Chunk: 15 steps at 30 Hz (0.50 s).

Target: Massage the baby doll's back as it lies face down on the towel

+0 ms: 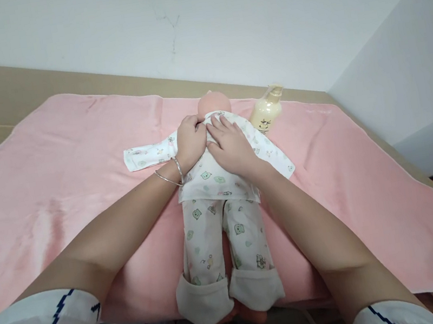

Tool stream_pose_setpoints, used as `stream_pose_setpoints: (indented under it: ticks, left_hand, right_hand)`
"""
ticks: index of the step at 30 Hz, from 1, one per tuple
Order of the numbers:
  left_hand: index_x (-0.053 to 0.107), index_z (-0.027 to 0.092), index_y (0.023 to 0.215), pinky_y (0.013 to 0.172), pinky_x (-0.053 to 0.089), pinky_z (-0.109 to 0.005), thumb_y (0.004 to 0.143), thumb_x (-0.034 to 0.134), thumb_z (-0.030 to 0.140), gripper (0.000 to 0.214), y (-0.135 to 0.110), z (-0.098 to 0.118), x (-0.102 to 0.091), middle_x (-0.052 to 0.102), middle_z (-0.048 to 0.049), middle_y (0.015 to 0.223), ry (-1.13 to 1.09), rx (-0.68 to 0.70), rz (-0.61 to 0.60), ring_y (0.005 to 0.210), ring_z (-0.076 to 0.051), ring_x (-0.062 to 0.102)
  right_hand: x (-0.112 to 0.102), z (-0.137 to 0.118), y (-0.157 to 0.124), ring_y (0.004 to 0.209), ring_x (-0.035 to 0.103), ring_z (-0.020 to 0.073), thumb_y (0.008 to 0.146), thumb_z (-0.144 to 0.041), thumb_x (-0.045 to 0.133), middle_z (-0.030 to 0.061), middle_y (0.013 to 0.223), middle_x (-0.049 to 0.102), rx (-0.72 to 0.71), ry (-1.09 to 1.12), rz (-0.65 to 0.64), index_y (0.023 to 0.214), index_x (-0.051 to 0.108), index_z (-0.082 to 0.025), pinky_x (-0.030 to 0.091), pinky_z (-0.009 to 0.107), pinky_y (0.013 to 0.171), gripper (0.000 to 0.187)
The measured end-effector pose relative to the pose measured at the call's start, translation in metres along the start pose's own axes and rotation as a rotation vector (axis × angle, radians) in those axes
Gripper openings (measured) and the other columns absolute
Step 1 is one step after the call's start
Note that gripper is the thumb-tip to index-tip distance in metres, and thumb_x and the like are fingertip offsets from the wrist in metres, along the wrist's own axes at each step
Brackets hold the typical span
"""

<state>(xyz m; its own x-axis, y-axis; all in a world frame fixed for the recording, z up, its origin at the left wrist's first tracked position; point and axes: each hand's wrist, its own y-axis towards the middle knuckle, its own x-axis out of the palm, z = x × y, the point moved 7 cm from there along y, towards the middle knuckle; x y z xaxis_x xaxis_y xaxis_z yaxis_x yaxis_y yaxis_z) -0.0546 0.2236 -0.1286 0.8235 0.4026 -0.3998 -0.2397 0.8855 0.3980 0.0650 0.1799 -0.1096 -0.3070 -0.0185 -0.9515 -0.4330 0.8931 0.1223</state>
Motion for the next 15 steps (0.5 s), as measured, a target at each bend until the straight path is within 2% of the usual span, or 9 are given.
stream_pose_setpoints:
  ticks: [3, 6, 10, 12, 15]
  left_hand:
    - [0.068, 0.018, 0.093, 0.109, 0.052, -0.038, 0.085, 0.047, 0.010, 0.024, 0.000, 0.001, 0.001, 0.076, -0.0087, 0.109, 0.003, 0.011, -0.001, 0.108, -0.021, 0.067]
    - [0.068, 0.019, 0.092, 0.109, 0.052, -0.038, 0.086, 0.047, 0.011, 0.023, -0.001, 0.001, 0.001, 0.076, -0.0081, 0.109, -0.005, 0.015, 0.003, 0.108, -0.020, 0.067]
    - [0.068, 0.019, 0.094, 0.109, 0.053, -0.038, 0.086, 0.047, 0.012, 0.024, -0.001, 0.001, 0.001, 0.075, -0.0092, 0.111, -0.007, 0.013, -0.006, 0.110, -0.021, 0.067]
    - [0.068, 0.019, 0.093, 0.109, 0.053, -0.038, 0.086, 0.046, 0.012, 0.024, -0.001, 0.001, 0.001, 0.075, -0.0089, 0.112, -0.008, 0.004, -0.013, 0.110, -0.021, 0.067]
    - [0.068, 0.020, 0.092, 0.109, 0.053, -0.038, 0.086, 0.046, 0.011, 0.024, -0.001, 0.000, 0.000, 0.076, -0.0077, 0.110, -0.013, -0.007, -0.005, 0.109, -0.020, 0.067]
  right_hand:
    - [-0.004, 0.016, 0.008, 0.168, 0.012, 0.0294, 0.105, -0.036, 0.036, 0.0088, 0.176, 0.017, 0.029, 0.038, 0.016, 0.168, 0.034, -0.014, 0.013, 0.058, 0.139, 0.067]
    - [-0.006, 0.018, 0.008, 0.167, 0.013, 0.0312, 0.106, -0.037, 0.035, 0.0089, 0.176, 0.015, 0.065, 0.010, 0.015, 0.169, 0.032, -0.014, 0.014, 0.058, 0.139, 0.067]
    - [-0.006, 0.001, -0.005, 0.166, 0.016, 0.0366, 0.108, -0.034, 0.032, 0.0143, 0.175, 0.015, 0.145, -0.084, 0.004, 0.169, 0.030, -0.009, 0.019, 0.061, 0.137, 0.066]
    - [-0.004, -0.011, -0.012, 0.165, 0.017, 0.0397, 0.107, -0.032, 0.035, 0.0168, 0.174, 0.017, 0.142, -0.134, 0.018, 0.168, 0.033, -0.007, 0.020, 0.063, 0.135, 0.066]
    - [0.000, -0.022, -0.017, 0.165, 0.014, 0.0406, 0.104, -0.030, 0.038, 0.0140, 0.174, 0.020, 0.093, -0.152, 0.032, 0.167, 0.036, -0.009, 0.016, 0.067, 0.135, 0.066]
